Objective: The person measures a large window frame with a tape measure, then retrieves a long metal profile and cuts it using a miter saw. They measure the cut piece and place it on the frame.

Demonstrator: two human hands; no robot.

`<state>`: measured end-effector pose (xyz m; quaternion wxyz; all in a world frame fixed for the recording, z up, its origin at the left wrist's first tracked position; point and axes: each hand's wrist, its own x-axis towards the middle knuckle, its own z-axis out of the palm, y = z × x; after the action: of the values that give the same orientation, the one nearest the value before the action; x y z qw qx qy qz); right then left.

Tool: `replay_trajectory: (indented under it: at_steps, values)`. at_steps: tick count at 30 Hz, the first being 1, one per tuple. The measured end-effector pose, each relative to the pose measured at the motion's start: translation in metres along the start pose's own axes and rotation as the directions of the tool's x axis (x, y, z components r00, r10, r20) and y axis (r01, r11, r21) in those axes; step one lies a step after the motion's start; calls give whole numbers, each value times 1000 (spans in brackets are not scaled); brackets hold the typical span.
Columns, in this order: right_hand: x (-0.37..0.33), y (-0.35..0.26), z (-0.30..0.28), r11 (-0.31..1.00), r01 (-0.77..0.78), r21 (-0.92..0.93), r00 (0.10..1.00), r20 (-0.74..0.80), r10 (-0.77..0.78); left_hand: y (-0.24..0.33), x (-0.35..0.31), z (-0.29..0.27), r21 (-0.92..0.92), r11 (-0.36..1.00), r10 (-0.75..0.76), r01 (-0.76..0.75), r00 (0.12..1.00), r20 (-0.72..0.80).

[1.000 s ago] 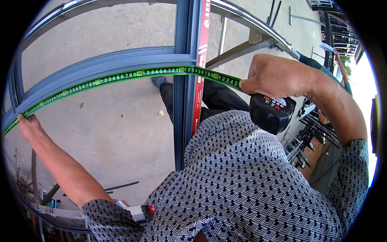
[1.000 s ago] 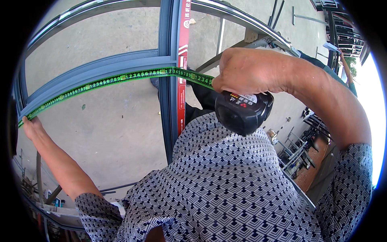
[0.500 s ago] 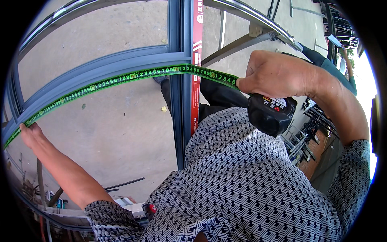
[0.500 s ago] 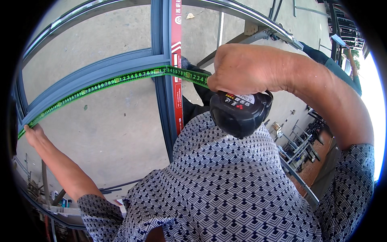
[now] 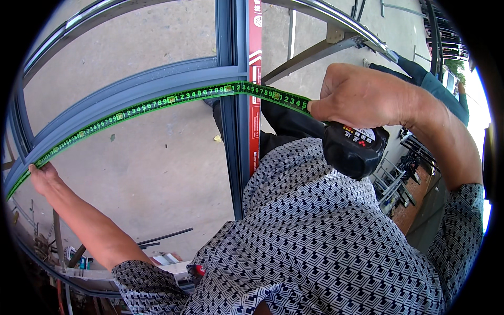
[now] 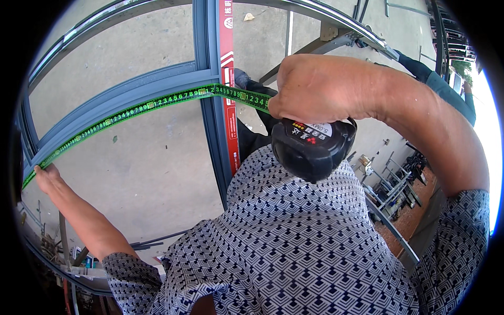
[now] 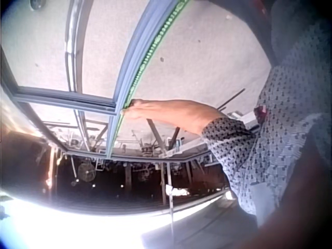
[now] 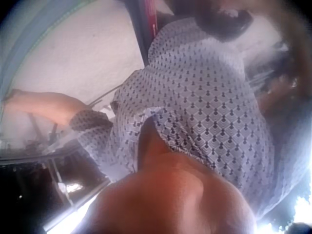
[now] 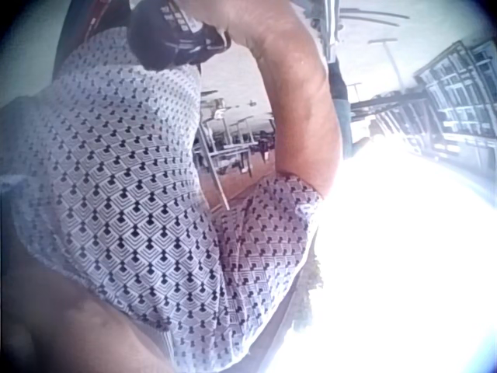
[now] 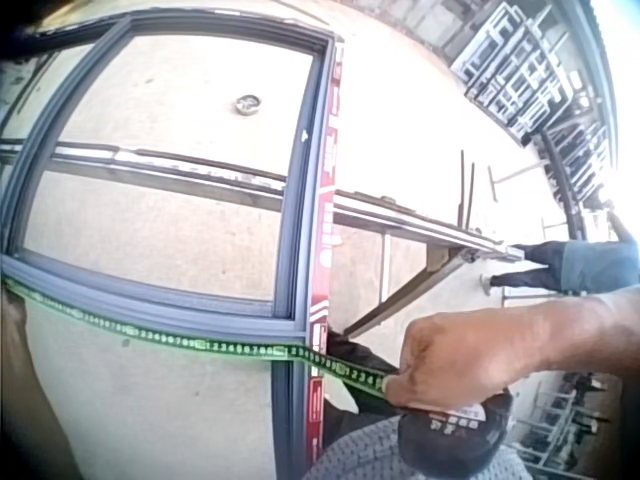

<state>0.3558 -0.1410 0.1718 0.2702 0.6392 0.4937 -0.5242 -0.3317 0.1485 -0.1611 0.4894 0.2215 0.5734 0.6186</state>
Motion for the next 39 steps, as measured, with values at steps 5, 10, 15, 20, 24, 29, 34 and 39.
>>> replay_trajectory:
  at_steps: [5,10,15,20,24,29,34,39]
  values:
    - [2,-3,-1,999,-47,6,999,22,47,-1,-9,7,32,999,-2,2,1000,-4]
    - [-1,-6,-2,995,25,-98,998,54,-20,3,-19,16,35,999,-2,3,1000,-26]
    - [-1,-16,-7,976,-16,-218,993,111,41,5,-12,5,3,1000,-23,23,1000,-12]
    - [1,-7,-3,952,112,-284,985,159,-68,2,-23,14,16,1000,-2,2,1000,1]
    - [1,-10,-5,987,-19,-161,986,158,45,5,-37,27,59,998,23,-23,1000,-13]
    - [0,-7,0,982,66,-175,988,146,-40,7,-40,27,55,998,13,-12,1000,-17]
    - [0,-12,-3,990,-136,-27,983,118,138,9,-42,28,83,996,20,-16,998,-55]
    - [0,-9,1,992,-128,-24,987,97,129,11,-85,74,206,978,48,-33,997,-67]
